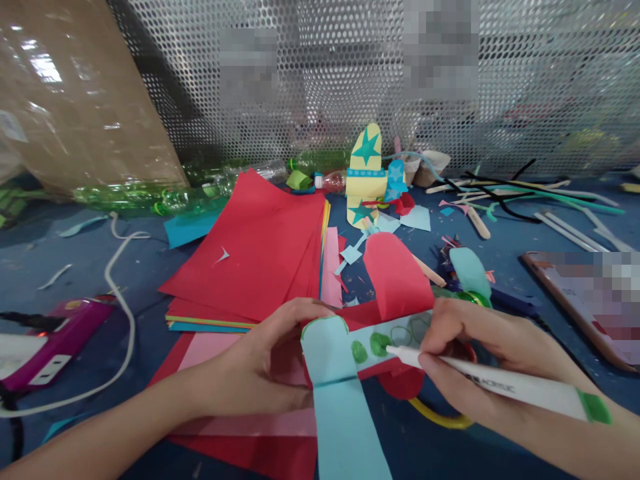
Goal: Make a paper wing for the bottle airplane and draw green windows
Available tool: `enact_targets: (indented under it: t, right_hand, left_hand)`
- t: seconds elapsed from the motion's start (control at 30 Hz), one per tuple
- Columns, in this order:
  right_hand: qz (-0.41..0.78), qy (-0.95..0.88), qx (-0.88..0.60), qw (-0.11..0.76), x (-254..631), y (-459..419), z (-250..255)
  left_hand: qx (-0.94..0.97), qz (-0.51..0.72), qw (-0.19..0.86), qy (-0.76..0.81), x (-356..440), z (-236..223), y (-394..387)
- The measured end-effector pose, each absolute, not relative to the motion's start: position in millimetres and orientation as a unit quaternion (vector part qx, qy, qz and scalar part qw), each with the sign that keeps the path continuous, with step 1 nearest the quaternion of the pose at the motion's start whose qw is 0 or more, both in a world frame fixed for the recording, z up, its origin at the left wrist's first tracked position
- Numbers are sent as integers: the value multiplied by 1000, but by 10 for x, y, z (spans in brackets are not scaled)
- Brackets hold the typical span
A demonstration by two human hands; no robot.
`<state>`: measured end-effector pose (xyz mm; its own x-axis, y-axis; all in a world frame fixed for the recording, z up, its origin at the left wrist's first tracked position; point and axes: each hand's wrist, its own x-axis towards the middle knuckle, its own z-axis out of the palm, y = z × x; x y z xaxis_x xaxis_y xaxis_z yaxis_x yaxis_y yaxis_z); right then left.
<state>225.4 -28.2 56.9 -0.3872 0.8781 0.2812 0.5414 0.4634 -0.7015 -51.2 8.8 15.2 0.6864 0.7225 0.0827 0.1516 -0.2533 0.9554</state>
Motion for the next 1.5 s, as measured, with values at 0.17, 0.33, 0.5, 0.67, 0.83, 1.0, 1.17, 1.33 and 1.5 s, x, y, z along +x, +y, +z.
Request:
enact_targets:
  t: [0.17,0.33,0.5,0.67,0.83,1.0,1.17,1.33,1.5]
  right_hand:
    - [251,-789,-444,343,2263,-266,543]
    - [235,-807,-405,360,2277,-274,491]
    - [229,-802,-402,377,2196,-318,463]
    - [229,-774,-446,387,2165,-342,443]
    - [225,-786,-428,384,2189,-322,420]
    - [228,-765,-457,393,2150,-324,436]
    - [232,-767,-456,386,2149,-351,478]
    - [237,-793,-409,384,2187,-331,432]
    - [242,-794,-390,399,2164,-303,324]
  left_hand:
    - [754,261,521,303,-508,169,100]
    - [763,262,512,295,-533,149,96]
    - [781,256,488,295,-561,134,97]
    - [787,244,474,310,-574,152,103]
    - [779,245,483,316,-560,157,100]
    - [781,243,483,314,-556,149,99]
    - [791,244,474,301,-565,140,101]
    - [789,246,477,298,-571,136,98]
    - [789,246,467,315,-578,130,87]
